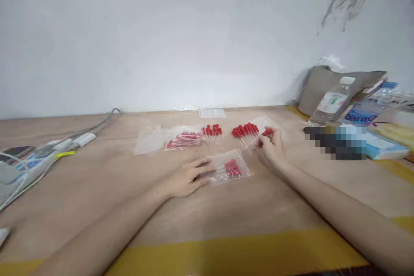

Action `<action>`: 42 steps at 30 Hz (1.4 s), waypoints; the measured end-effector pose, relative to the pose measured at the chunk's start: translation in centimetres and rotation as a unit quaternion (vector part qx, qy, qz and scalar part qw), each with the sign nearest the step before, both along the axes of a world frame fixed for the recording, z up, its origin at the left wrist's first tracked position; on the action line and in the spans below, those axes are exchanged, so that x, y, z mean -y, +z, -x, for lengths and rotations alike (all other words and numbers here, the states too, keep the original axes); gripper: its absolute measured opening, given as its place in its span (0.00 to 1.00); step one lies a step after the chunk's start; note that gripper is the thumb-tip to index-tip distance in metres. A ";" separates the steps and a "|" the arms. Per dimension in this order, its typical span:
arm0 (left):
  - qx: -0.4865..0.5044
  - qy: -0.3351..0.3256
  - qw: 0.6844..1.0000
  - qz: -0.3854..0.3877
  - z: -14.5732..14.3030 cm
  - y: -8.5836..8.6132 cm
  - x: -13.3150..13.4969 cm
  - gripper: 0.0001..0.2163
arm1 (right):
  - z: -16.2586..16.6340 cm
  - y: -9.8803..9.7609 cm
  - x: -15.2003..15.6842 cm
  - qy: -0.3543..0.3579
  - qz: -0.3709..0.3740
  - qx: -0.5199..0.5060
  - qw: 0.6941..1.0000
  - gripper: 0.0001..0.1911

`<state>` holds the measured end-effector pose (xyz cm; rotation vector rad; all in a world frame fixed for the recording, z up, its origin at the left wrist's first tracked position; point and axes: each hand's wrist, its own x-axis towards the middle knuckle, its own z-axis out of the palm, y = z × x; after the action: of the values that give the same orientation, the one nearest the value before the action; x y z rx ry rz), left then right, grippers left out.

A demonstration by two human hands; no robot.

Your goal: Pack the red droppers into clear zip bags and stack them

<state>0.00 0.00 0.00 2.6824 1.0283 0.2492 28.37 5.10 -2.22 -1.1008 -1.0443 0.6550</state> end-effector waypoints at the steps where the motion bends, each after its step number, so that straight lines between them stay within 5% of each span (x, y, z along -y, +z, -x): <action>1: 0.006 -0.002 1.000 -0.001 0.1 0.0 0.0 0.18 | -0.2 -0.1 0.1 -0.002 0.000 0.002 1.000 0.18; 13: 0.035 -0.016 0.999 -0.015 0.6 -0.5 -0.2 0.17 | 1.8 -0.4 1.3 0.118 0.084 -0.066 0.987 0.17; 23: 0.052 -0.016 0.998 -0.025 0.4 -0.4 -0.1 0.20 | 1.9 -0.3 2.2 0.146 0.120 -0.090 0.978 0.20; 31: 0.071 -0.014 0.997 -0.028 0.3 -0.4 -0.1 0.22 | 2.0 -0.5 2.3 0.222 0.180 0.126 0.950 0.17; 36: 0.066 -0.004 0.998 -0.025 0.3 -0.4 0.0 0.22 | 2.9 -0.3 2.2 0.305 0.149 0.149 0.929 0.14; 39: 0.064 -0.006 0.998 -0.027 0.4 -0.5 -0.1 0.23 | 2.7 -0.4 2.0 0.296 0.085 0.224 0.925 0.12; 42: 0.056 -0.011 0.998 -0.023 0.4 -0.7 -0.3 0.22 | 1.8 -0.1 1.1 0.271 0.112 0.253 0.922 0.12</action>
<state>-0.40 0.28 -0.67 2.6850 0.9717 0.4186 26.60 3.96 -2.31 -1.2182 -1.7925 0.9742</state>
